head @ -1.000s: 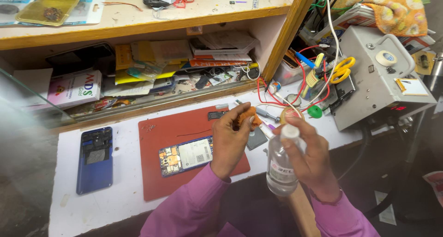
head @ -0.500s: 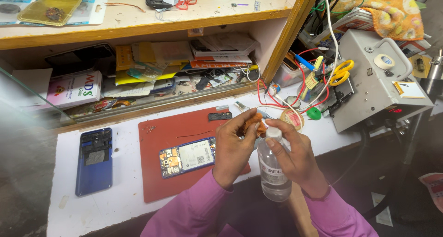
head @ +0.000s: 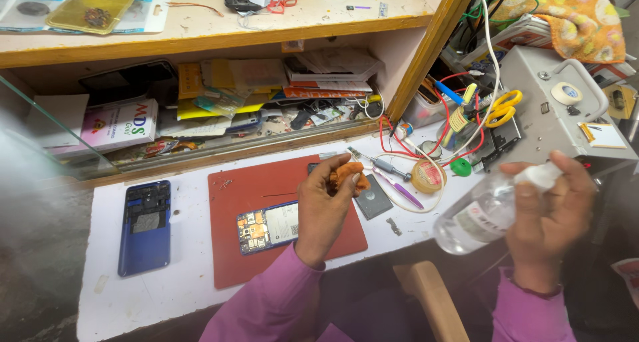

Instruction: The person cleans a disassembled smartphone motherboard with a cloth and a precision tool, then uses a toothbrush to clean a small black component. They connect a ribbon cable to the motherboard and continue adjusting internal components.

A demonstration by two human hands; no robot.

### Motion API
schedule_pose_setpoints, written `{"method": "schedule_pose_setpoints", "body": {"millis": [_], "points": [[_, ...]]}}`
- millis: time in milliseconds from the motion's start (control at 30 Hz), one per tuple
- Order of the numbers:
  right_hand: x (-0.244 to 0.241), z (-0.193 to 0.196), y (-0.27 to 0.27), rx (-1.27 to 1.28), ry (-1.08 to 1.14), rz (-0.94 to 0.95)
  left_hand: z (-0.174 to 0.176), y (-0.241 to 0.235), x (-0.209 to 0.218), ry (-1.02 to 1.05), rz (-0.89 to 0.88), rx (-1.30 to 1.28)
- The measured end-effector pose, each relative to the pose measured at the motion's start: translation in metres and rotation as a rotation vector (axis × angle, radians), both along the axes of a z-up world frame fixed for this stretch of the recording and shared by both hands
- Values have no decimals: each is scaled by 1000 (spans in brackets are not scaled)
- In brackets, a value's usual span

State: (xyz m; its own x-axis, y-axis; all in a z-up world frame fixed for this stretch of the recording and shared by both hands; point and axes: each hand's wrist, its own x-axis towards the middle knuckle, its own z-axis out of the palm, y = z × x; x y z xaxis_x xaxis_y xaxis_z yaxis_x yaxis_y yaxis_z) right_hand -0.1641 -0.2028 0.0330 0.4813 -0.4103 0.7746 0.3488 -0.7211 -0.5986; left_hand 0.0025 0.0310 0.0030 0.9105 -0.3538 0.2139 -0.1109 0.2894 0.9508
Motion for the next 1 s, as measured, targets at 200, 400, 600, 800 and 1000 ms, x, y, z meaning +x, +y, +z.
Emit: {"method": "schedule_pose_setpoints", "body": {"millis": [200,400,600,800,1000], "points": [[2,-17,-58,-72,-10,-93,-11,4,7,1,28,-63],[17,-39,-102,-150,-5,-198,-22,15,15,70,13,-62],[30,-57,-114,-154,-18,-193,-31,31,26,80,73,-31],[40,-54,-114,-140,8,-218,-30,44,29,109,70,-107],[31,-41,-73,-123,-109,-315,-24,74,13,30,282,49]]}}
